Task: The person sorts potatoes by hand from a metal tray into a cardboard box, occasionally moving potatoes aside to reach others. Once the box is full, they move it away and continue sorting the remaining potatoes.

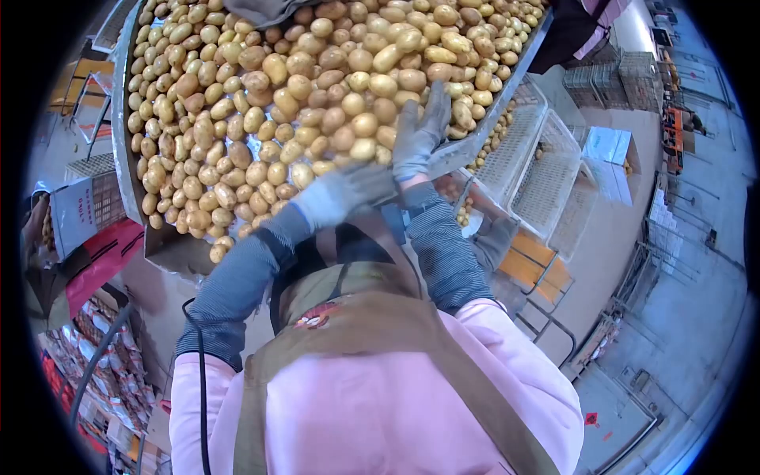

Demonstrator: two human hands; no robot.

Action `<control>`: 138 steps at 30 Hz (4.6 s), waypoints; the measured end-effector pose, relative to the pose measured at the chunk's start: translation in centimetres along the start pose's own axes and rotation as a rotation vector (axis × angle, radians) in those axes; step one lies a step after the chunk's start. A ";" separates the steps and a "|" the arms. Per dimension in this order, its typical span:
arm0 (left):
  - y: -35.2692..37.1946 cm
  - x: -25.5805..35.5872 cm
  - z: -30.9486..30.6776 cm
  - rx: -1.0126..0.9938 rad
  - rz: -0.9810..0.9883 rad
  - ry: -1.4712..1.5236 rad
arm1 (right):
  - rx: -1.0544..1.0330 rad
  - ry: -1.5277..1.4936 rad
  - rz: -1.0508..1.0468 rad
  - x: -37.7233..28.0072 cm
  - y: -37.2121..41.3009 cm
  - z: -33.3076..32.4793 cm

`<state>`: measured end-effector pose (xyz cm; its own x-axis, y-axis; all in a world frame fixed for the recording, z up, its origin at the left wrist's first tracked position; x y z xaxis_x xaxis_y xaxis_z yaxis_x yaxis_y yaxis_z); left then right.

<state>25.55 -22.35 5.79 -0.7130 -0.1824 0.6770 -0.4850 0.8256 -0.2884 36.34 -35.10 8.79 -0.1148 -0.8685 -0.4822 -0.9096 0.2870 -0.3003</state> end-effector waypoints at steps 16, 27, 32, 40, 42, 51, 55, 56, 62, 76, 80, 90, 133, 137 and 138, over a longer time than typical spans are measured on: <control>2.7 -20.4 -18.7 0.079 -0.517 -0.255 | -0.028 -0.410 -0.206 -15.1 -13.5 7.8; 21.9 -8.3 -23.7 1.035 -0.608 0.007 | -0.440 0.348 -0.722 -13.2 8.2 6.3; 36.6 -3.3 -15.7 1.391 -1.009 -0.072 | -0.127 0.490 -1.023 -14.8 1.3 12.2; 40.2 -2.9 -5.4 2.100 -1.123 0.652 | -0.093 -0.098 -1.036 -28.2 -0.2 12.3; 39.8 -3.1 -6.1 1.993 -1.108 0.580 | -0.319 0.259 -1.299 -32.4 10.4 14.8; 42.5 -3.7 -9.0 1.845 -0.844 0.880 | -0.114 0.466 -1.247 -31.4 1.4 21.3; 44.4 -4.7 -12.4 1.616 -1.074 0.357 | -0.113 0.010 -1.050 -38.5 0.4 19.2; 44.0 -4.8 -13.3 1.405 -1.164 0.086 | -0.037 -0.078 -1.212 -41.3 4.6 18.3; 46.9 -9.3 -11.2 1.770 -1.156 0.654 | -0.648 0.030 -1.455 -43.9 23.5 23.1; 44.4 -7.8 -12.6 1.769 -1.539 0.480 | -0.748 -0.267 -1.412 -32.5 28.2 13.3; 44.3 -8.8 -13.4 1.695 -1.529 0.442 | -0.892 -0.268 -1.334 -37.3 24.3 19.3; 46.4 -6.9 -7.2 2.527 -0.395 1.294 | -0.671 0.025 -1.485 -35.2 25.0 19.4; 27.9 -27.8 -25.6 0.423 -1.210 -0.464 | -1.399 -0.757 -0.075 -21.2 15.1 10.3; 28.5 -26.5 -25.2 0.511 -1.250 0.133 | -1.391 -0.825 -0.001 -20.6 14.3 9.8; 28.6 -24.6 -25.2 0.617 -1.146 -0.130 | -1.436 -0.883 0.201 -20.0 14.8 10.3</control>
<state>42.00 19.18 -1.98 0.2314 -0.6922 0.6836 -0.9712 -0.2056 0.1205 29.28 -9.29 5.55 -0.4744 -0.2517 -0.8436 -0.5682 -0.6444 0.5118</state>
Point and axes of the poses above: each hand's wrist, its own y-axis away from the middle knuckle, its own z-axis out of the palm, x = y × z, the point moved 10 cm from there along -y, towards the middle knuckle, and after that the axes turned 13 degrees about y, right-handed, at the moved point
